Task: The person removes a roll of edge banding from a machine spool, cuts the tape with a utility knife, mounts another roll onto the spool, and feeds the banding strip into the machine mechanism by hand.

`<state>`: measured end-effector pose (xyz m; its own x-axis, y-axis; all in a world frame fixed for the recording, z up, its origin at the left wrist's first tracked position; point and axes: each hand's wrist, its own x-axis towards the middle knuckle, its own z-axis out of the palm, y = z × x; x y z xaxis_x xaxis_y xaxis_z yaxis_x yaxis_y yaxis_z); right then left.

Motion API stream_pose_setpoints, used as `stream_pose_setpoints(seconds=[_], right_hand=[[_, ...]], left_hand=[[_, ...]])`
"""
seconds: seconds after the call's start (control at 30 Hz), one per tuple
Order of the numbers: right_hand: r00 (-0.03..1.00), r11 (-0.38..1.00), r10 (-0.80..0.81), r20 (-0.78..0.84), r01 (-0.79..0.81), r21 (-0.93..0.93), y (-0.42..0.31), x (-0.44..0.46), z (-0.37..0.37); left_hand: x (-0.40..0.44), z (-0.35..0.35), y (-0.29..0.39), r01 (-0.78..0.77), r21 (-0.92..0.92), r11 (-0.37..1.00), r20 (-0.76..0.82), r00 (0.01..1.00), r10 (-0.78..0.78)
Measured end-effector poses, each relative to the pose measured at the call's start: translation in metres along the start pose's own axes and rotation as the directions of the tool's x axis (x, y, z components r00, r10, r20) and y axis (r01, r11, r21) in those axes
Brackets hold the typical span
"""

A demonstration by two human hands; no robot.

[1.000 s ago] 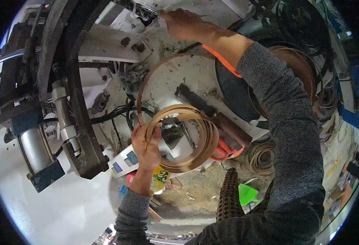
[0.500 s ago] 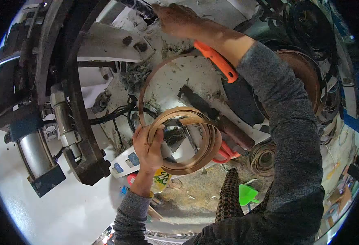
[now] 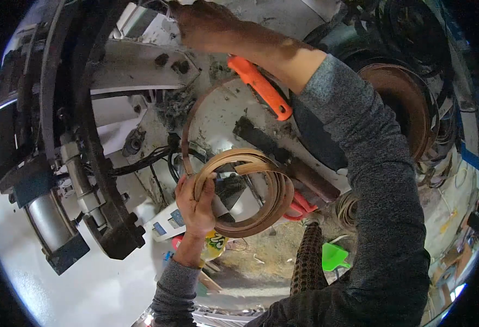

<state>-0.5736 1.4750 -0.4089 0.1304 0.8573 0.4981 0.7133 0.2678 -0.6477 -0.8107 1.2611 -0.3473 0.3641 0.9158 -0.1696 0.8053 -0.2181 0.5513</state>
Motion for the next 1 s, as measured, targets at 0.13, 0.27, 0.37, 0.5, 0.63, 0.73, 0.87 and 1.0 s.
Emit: stream_pose_setpoints(seconds=[0.13,0.27,0.37,0.5,0.63,0.73,0.87,1.0], right_hand=[[0.990,0.998,0.064,0.123,-0.065,0.005,-0.008,0.007,-0.012],[0.971,0.982,0.175,0.166,-0.160,-0.099,0.003,-0.018,-0.002],[0.956,0.982,0.190,0.222,-0.186,-0.039,-0.001,-0.022,-0.004],[0.969,0.977,0.096,0.230,-0.136,0.166,-0.023,-0.006,-0.028],[0.984,0.983,0.112,0.141,-0.131,0.127,-0.031,0.000,-0.033],[0.995,0.994,0.083,-0.058,-0.079,0.080,-0.018,-0.003,-0.011],[0.966,0.990,0.138,0.219,-0.133,-0.038,0.002,-0.004,-0.005],[0.975,0.996,0.087,0.203,-0.091,0.010,-0.017,0.000,-0.021]], left_hand=[[0.000,0.001,-0.002,-0.081,0.077,0.994,-0.007,0.997,0.081],[-0.003,0.002,-0.013,-0.207,0.197,0.958,-0.019,0.976,0.215],[-0.001,0.000,-0.006,0.006,0.009,1.000,0.002,1.000,-0.006],[-0.001,0.000,-0.001,0.019,0.028,0.999,-0.010,1.000,-0.018],[-0.004,0.002,-0.006,-0.062,0.050,0.997,-0.027,0.998,0.064],[0.001,0.003,0.006,-0.039,0.034,0.999,-0.055,0.998,0.041],[0.002,0.002,0.004,0.048,-0.063,0.997,-0.026,0.998,-0.050],[-0.001,0.004,-0.008,-0.063,0.040,0.997,-0.052,0.997,0.065]])
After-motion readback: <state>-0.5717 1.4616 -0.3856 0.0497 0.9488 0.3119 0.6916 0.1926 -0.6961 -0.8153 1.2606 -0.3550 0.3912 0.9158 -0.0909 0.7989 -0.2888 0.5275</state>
